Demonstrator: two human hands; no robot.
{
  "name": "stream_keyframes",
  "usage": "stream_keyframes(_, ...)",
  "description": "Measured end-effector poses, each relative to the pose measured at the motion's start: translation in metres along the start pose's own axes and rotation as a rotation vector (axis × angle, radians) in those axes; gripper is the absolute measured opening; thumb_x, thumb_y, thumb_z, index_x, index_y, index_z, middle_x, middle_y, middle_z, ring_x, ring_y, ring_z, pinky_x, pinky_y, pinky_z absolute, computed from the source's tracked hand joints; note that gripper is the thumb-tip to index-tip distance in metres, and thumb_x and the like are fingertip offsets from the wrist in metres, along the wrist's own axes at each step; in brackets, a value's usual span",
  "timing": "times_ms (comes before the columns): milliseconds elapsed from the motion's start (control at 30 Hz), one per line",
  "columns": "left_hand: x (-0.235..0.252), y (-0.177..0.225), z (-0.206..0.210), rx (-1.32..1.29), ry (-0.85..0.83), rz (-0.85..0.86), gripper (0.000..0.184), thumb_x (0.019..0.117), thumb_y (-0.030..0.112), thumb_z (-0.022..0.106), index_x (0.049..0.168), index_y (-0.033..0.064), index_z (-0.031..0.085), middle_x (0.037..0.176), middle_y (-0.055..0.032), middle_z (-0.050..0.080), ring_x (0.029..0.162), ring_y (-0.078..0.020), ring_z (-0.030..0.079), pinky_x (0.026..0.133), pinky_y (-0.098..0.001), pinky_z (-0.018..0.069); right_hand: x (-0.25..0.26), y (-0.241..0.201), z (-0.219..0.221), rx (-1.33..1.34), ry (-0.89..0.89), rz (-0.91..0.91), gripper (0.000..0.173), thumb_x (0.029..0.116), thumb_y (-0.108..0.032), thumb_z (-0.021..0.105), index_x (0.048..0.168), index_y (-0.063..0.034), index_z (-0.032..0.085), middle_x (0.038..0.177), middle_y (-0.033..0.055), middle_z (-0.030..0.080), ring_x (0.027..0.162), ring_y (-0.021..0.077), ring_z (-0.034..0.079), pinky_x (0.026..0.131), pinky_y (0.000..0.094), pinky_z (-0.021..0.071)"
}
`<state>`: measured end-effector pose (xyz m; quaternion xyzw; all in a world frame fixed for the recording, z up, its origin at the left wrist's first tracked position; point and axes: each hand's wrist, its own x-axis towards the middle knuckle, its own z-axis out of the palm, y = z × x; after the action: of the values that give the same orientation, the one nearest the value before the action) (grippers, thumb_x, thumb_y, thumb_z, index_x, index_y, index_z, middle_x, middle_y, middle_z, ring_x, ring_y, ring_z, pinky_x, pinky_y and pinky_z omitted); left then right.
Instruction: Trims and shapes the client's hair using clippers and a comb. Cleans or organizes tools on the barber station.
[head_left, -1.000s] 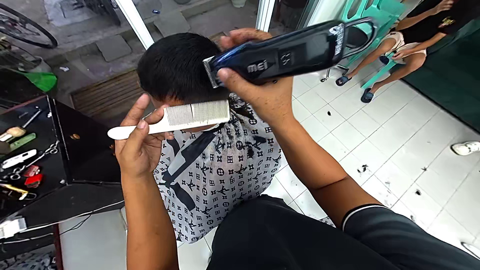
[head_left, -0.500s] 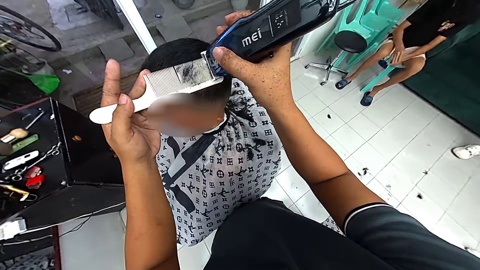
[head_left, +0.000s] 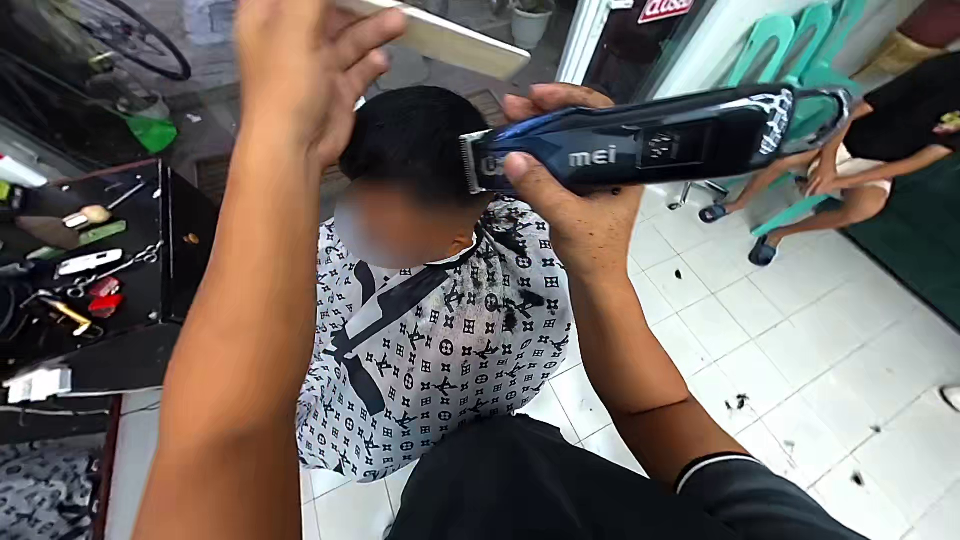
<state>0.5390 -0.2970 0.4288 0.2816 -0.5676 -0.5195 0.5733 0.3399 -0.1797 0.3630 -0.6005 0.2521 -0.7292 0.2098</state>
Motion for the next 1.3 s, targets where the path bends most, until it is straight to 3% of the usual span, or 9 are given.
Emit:
stream_keyframes(133,0.046,-0.001,0.009,0.187,-0.018,-0.429,0.023,0.1109,0.025,0.042,0.12,0.0074,0.053,0.098,-0.0047,0.075,0.084,-0.0116,0.075,0.076,-0.0226,0.0602,-0.01,-0.006,-0.035,-0.025,-0.005,-0.001,0.047,0.0864,-0.001,0.076,0.128,0.0051,0.055,0.123,0.0157,0.07,0.117,0.0281,0.069,0.104,0.0449,0.0559)
stream_keyframes(333,0.002,0.026,-0.081,0.591,-0.288,-0.521,0.033,0.1099,0.045,0.037,0.119,0.0196,0.057,0.089,0.0048,0.076,0.071,-0.0045,0.072,0.06,-0.0182,0.0581,-0.037,-0.009,-0.111,-0.122,0.135,0.033,0.044,0.0903,-0.009,0.075,0.129,-0.0034,0.056,0.125,0.0114,0.07,0.118,0.0292,0.068,0.105,0.0475,0.0556)
stream_keyframes(467,-0.03,0.027,-0.078,0.34,-0.228,-0.373,0.035,0.1124,0.034,0.03,0.109,0.0195,0.061,0.086,0.0033,0.078,0.068,-0.006,0.073,0.059,-0.0192,0.0599,-0.037,0.003,-0.096,-0.068,0.193,-0.001,0.042,0.0893,-0.008,0.075,0.127,-0.0022,0.057,0.123,0.0105,0.07,0.116,0.026,0.069,0.101,0.0457,0.057)
stream_keyframes(600,-0.056,0.002,-0.027,0.036,0.07,-0.205,0.038,0.1127,0.042,0.024,0.12,0.0167,0.052,0.103,0.0009,0.077,0.082,-0.0075,0.075,0.067,-0.0191,0.0599,-0.032,0.01,-0.054,0.008,0.12,-0.034,0.047,0.0859,-0.008,0.079,0.127,-0.0011,0.059,0.126,0.01,0.069,0.118,0.0235,0.067,0.105,0.0457,0.0548)
stream_keyframes(667,-0.076,-0.015,-0.039,0.115,0.104,-0.137,0.032,0.1129,0.039,0.03,0.12,0.0175,0.053,0.096,0.0041,0.077,0.079,-0.0075,0.075,0.067,-0.0208,0.061,-0.036,0.012,-0.045,0.029,0.087,-0.038,0.051,0.0837,-0.006,0.081,0.129,0.0002,0.058,0.128,0.0127,0.068,0.121,0.0255,0.065,0.107,0.0463,0.0533)
stream_keyframes(767,-0.116,-0.046,-0.084,0.099,-0.04,-0.023,0.019,0.1078,0.026,0.041,0.121,0.0269,0.055,0.092,0.0119,0.074,0.072,-0.0025,0.069,0.065,-0.0189,0.0575,-0.046,0.021,-0.04,0.032,0.077,-0.038,0.058,0.0812,-0.005,0.084,0.131,-0.0003,0.056,0.13,0.0129,0.067,0.124,0.0255,0.064,0.108,0.0449,0.0525)
stream_keyframes(900,-0.16,-0.095,-0.11,-0.141,-0.251,-0.085,0.031,0.1027,0.039,0.059,0.131,0.0254,0.061,0.133,0.002,0.065,0.091,-0.0069,0.071,0.072,-0.0192,0.0591,-0.059,0.031,-0.02,0.026,0.084,-0.02,0.057,0.0822,-0.006,0.082,0.131,0.0023,0.054,0.13,0.0127,0.067,0.124,0.0219,0.064,0.109,0.0412,0.0516)
stream_keyframes(1000,-0.163,-0.122,-0.107,-0.231,-0.248,-0.088,0.035,0.1024,0.036,0.061,0.133,0.0202,0.064,0.134,-0.0002,0.067,0.103,-0.0111,0.071,0.086,-0.0261,0.06,-0.063,0.041,-0.003,0.038,0.089,-0.031,0.057,0.0825,-0.003,0.08,0.132,0.0071,0.053,0.131,0.0158,0.066,0.126,0.0224,0.062,0.111,0.0404,0.0501)
stream_keyframes(1300,-0.127,-0.109,-0.08,-0.259,-0.292,0.121,0.037,0.1058,0.03,0.055,0.142,0.0225,0.058,0.132,-0.0013,0.07,0.105,-0.0136,0.072,0.089,-0.0285,0.0598,-0.061,0.05,0.0,-0.048,0.187,-0.011,0.055,0.083,-0.001,0.079,0.13,0.012,0.053,0.129,0.02,0.065,0.125,0.024,0.063,0.11,0.0399,0.0499)
